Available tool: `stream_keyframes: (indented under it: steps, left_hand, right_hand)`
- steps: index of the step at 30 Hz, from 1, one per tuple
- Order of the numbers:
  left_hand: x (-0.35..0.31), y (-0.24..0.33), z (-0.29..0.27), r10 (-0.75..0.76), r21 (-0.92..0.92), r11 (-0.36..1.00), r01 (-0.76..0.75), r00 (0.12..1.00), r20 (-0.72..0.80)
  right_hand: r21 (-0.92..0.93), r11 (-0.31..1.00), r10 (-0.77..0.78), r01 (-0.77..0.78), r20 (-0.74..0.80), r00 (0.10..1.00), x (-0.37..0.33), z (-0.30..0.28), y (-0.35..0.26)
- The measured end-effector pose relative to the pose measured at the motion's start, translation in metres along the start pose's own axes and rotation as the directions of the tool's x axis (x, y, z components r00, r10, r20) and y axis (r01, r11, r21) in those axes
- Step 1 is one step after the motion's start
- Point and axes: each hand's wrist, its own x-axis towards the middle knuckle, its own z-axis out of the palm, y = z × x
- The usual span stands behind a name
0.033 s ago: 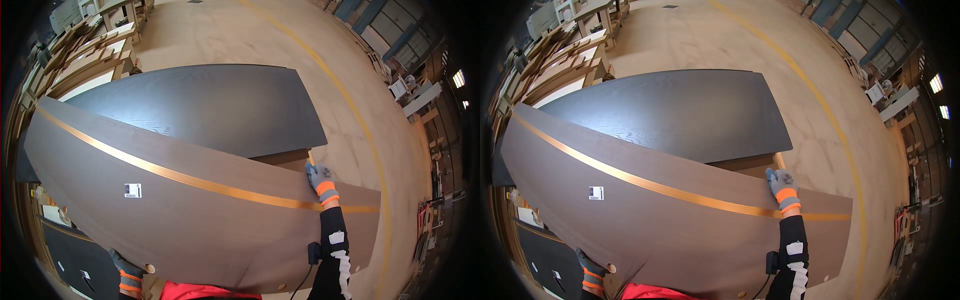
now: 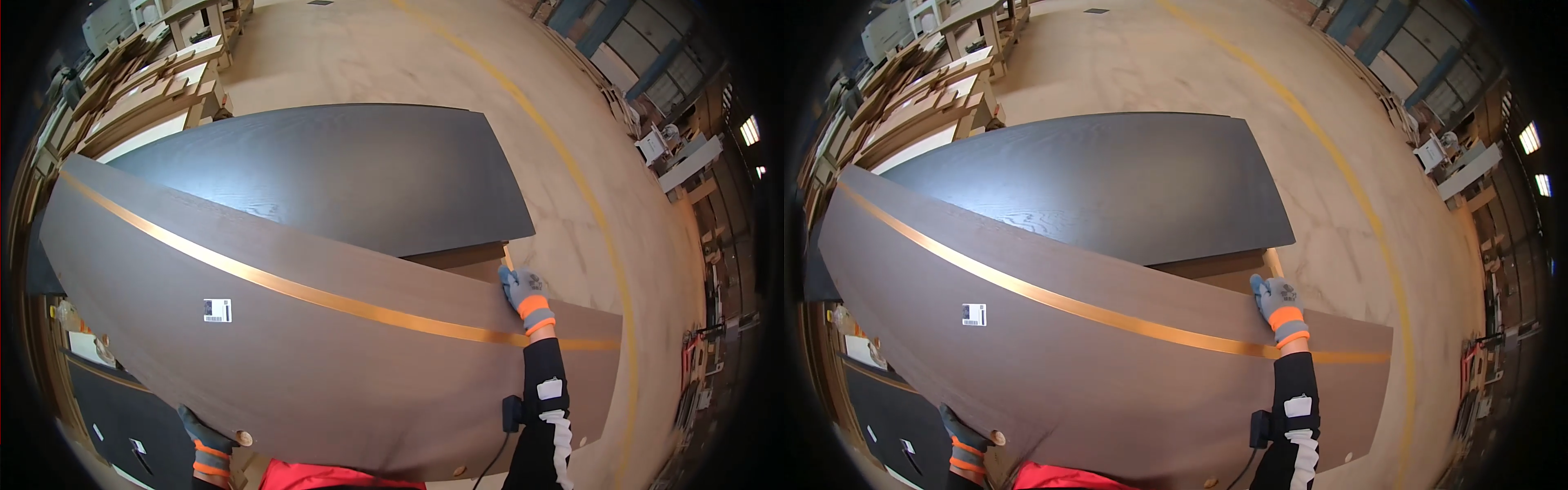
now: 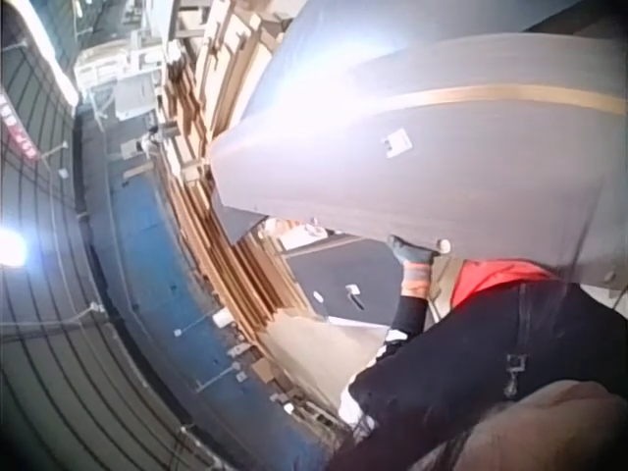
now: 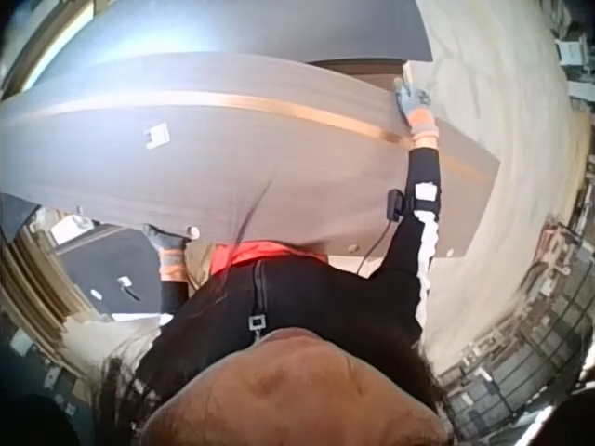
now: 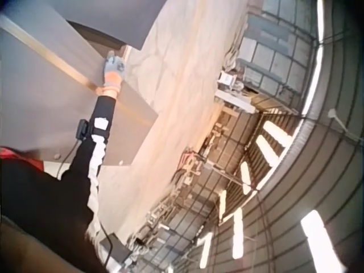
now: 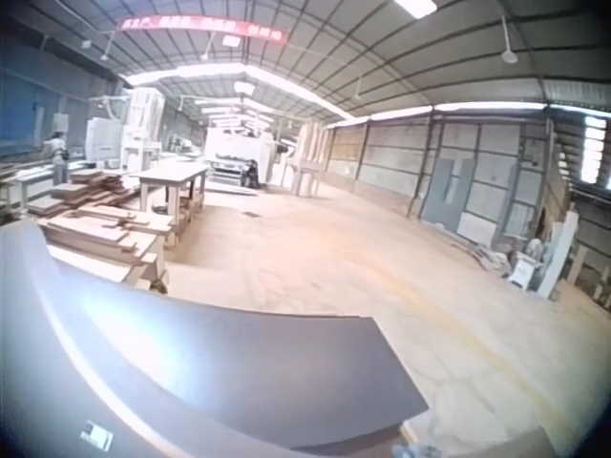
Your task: Manually moving large wooden panels from stacks and leaning them against other surfaces in a factory.
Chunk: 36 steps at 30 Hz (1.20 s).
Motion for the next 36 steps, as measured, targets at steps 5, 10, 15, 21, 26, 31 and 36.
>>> stream_keyframes:
  steps: [5,10,15,21,26,31,36]
  left_hand:
    - [-0.008,-0.006,-0.007,-0.022,0.078,0.997,0.018,0.998,0.061]
    - [-0.025,-0.013,0.000,-0.131,-0.018,0.991,0.135,0.978,0.164]
    - [-0.058,-0.025,0.015,-0.156,0.007,0.988,0.156,0.981,0.113]
    - [-0.104,-0.062,0.023,-0.278,-0.031,0.959,0.283,0.953,0.123]
    - [-0.125,-0.061,0.022,-0.363,0.021,0.930,0.368,0.906,0.216]
    - [-0.053,0.018,-0.006,-0.229,-0.113,0.948,0.297,0.886,0.404]
    - [-0.011,0.023,-0.015,-0.135,-0.044,0.987,0.157,0.939,0.315]
  right_hand:
    - [0.258,0.945,-0.275,0.201,0.294,0.915,0.001,0.016,-0.075]
    - [0.242,0.917,-0.384,0.317,0.323,0.865,-0.007,0.010,-0.134]
    - [0.167,0.902,-0.429,0.398,0.243,0.870,-0.020,0.009,-0.113]
    - [0.112,0.925,-0.377,0.363,0.166,0.911,-0.016,0.014,-0.048]
    - [-0.006,0.966,-0.248,0.259,0.262,0.933,-0.018,0.016,-0.010]
    - [0.040,0.983,-0.182,0.178,0.172,0.968,-0.014,0.030,0.004]
    - [-0.008,0.976,-0.214,0.219,0.189,0.958,-0.006,0.021,0.010]
